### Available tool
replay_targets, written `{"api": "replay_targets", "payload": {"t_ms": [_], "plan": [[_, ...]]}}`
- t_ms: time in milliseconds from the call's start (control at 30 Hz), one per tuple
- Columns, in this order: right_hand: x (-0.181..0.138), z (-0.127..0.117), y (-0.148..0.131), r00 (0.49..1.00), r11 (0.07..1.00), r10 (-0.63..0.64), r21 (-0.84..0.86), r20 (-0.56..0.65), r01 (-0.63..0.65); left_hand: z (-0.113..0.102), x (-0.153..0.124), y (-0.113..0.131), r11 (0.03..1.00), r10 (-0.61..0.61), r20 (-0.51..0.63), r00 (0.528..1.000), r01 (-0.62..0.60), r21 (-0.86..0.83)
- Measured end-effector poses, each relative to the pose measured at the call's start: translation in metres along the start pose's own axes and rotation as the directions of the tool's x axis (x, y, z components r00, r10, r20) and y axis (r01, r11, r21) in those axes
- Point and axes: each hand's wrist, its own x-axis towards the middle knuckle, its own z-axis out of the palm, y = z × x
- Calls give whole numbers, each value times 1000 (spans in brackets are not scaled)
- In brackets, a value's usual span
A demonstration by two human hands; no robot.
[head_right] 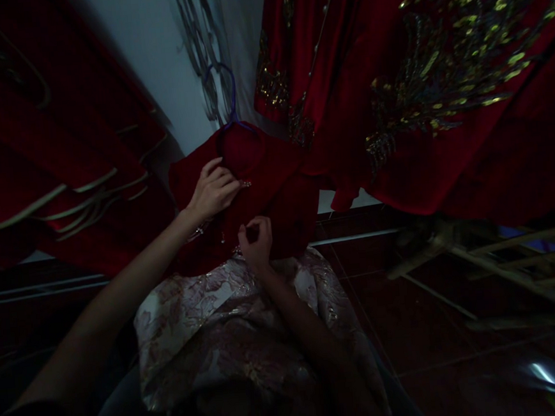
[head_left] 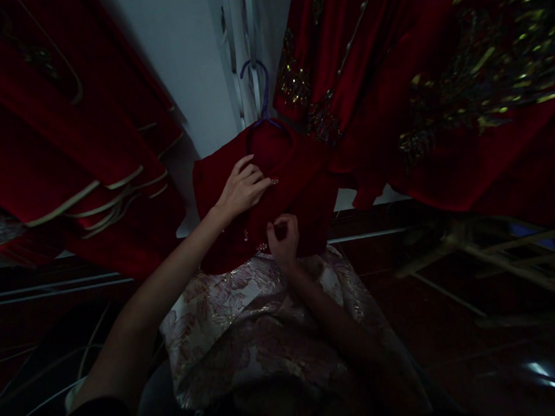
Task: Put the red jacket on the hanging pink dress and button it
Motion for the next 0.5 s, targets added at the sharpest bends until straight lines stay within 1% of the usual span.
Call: {"api": "replay_targets", "payload": {"t_ms": [33,67,100,133,167,200,267,333,400,433,500], "plan": [[16,4,-10,998,998,-43,43,-50,45,-1,1,0,1000,-18,3,1000,18,10],[33,9,-20,996,993,-71,91,-51,75,-1,1,0,998,-59,-4,998,59,19],[50,16,-30,996,988,-86,126,-7,86,-1,1,1,992,-122,-22,992,122,27],[67,23,-38,993,987,-93,137,76,82,0,0,3,979,-198,-51,979,200,34],[82,30,-44,982,991,-87,117,171,67,1,-1,5,958,-280,-87,956,284,37],[94,36,-48,971,998,-50,56,233,38,2,-3,7,931,-357,-123,926,364,38],[113,40,-51,965,989,81,-138,251,-47,2,-9,10,870,-480,-177,859,493,32],[125,33,-50,958,939,197,-322,209,-123,0,-17,8,817,-561,-197,804,576,23],[135,16,-47,955,886,236,-443,181,-135,-8,-27,-1,770,-620,-202,758,637,26],[141,5,-46,961,868,216,-484,172,-109,-13,-30,-8,749,-643,-199,739,661,32],[153,-16,-45,972,841,138,-540,188,-16,-26,-35,-27,715,-681,-173,712,697,56]]}}
